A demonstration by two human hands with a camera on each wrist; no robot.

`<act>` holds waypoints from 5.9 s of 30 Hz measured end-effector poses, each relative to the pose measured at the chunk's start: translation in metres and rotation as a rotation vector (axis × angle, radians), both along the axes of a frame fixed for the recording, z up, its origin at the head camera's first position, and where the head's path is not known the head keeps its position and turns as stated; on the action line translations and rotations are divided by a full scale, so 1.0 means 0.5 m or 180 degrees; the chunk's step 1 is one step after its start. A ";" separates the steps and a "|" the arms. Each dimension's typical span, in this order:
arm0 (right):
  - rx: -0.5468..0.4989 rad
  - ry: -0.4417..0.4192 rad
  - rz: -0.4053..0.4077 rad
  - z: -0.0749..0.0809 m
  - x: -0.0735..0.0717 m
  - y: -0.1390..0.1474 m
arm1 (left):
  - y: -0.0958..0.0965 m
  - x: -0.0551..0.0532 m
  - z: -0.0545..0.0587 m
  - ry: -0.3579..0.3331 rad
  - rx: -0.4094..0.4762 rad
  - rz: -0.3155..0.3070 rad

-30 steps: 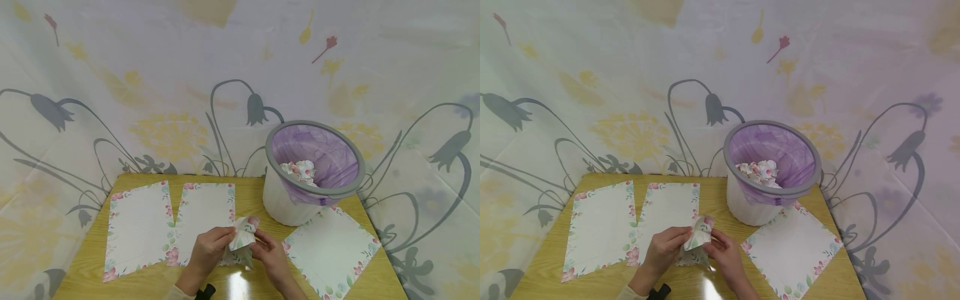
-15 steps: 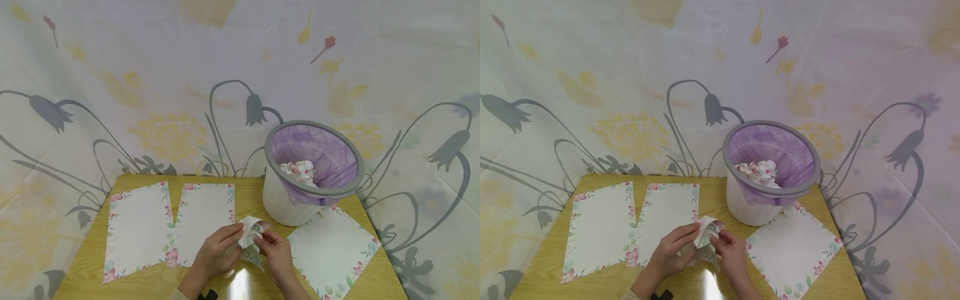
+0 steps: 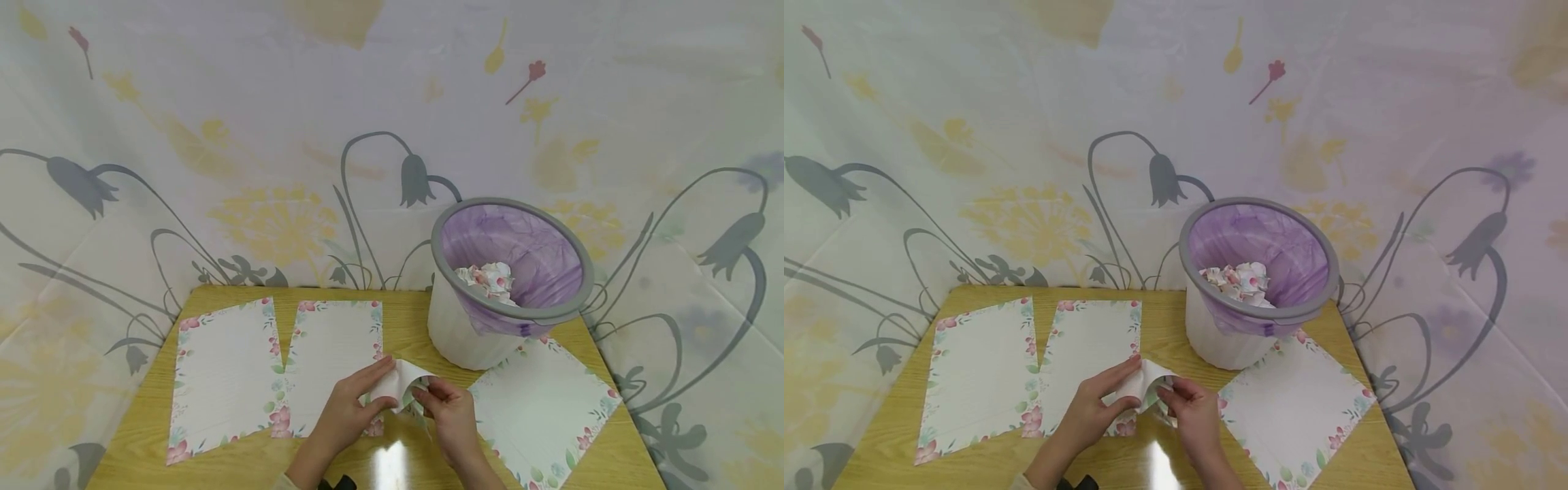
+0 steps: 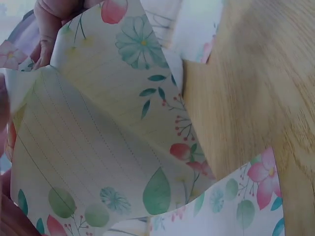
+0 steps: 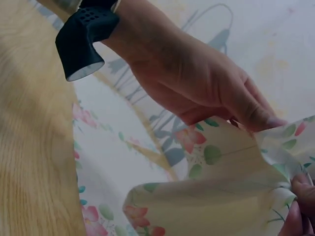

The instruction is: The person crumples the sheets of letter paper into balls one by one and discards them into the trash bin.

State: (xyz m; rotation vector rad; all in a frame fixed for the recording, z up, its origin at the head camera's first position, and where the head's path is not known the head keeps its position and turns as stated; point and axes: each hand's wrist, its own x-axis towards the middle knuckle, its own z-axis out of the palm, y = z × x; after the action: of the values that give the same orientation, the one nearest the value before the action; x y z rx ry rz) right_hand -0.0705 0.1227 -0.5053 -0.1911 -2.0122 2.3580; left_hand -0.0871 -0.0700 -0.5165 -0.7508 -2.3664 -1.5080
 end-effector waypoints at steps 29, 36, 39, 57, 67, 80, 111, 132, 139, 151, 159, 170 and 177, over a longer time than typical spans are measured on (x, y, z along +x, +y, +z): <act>0.0087 0.0245 0.1160 -0.004 -0.005 0.006 | -0.003 -0.018 -0.012 0.1315 -0.0433 0.0729; 0.0241 0.0255 0.1340 -0.022 -0.009 0.010 | 0.001 -0.011 -0.013 0.1184 -0.0150 0.0472; 0.0285 0.0312 0.1490 -0.030 -0.013 0.017 | 0.003 -0.013 -0.015 0.1167 0.0080 0.0351; 0.0207 0.0208 0.2245 -0.032 -0.023 0.044 | 0.002 -0.010 -0.019 0.0668 0.0692 -0.0543; -0.0016 0.0037 0.2213 -0.028 -0.028 0.048 | 0.003 -0.001 -0.014 0.0382 0.0722 -0.0649; -0.0090 0.0171 0.2101 -0.027 -0.029 0.048 | -0.007 0.002 0.016 0.0071 0.0610 -0.1043; 0.0286 0.0690 0.1438 -0.002 -0.011 0.020 | 0.017 -0.019 -0.017 0.0777 0.1199 -0.0939; 0.0379 0.1062 0.0885 -0.005 -0.005 0.004 | 0.003 -0.009 -0.006 -0.0352 0.0886 0.0161; 0.0224 0.1401 0.0871 -0.008 -0.002 -0.003 | -0.006 -0.005 0.008 -0.0928 0.0936 -0.0125; 0.0570 0.1281 0.0244 -0.017 0.001 -0.013 | -0.012 -0.012 0.018 -0.0856 0.1197 -0.0699; 0.0473 0.0723 0.1102 -0.017 -0.019 0.006 | -0.006 0.000 0.023 -0.0905 0.1677 -0.0715; 0.0657 0.0924 0.1600 -0.007 -0.025 0.004 | -0.002 -0.005 0.019 -0.0323 0.1669 -0.0765; 0.0744 0.0974 0.1372 -0.007 -0.018 0.002 | 0.003 -0.005 0.015 -0.0234 0.1659 -0.0813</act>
State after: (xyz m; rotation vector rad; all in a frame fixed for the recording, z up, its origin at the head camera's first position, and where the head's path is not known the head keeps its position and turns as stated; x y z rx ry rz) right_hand -0.0796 0.1236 -0.5086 0.6291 -2.3164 2.1468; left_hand -0.0897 -0.0683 -0.5092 -0.8907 -1.8317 -2.1640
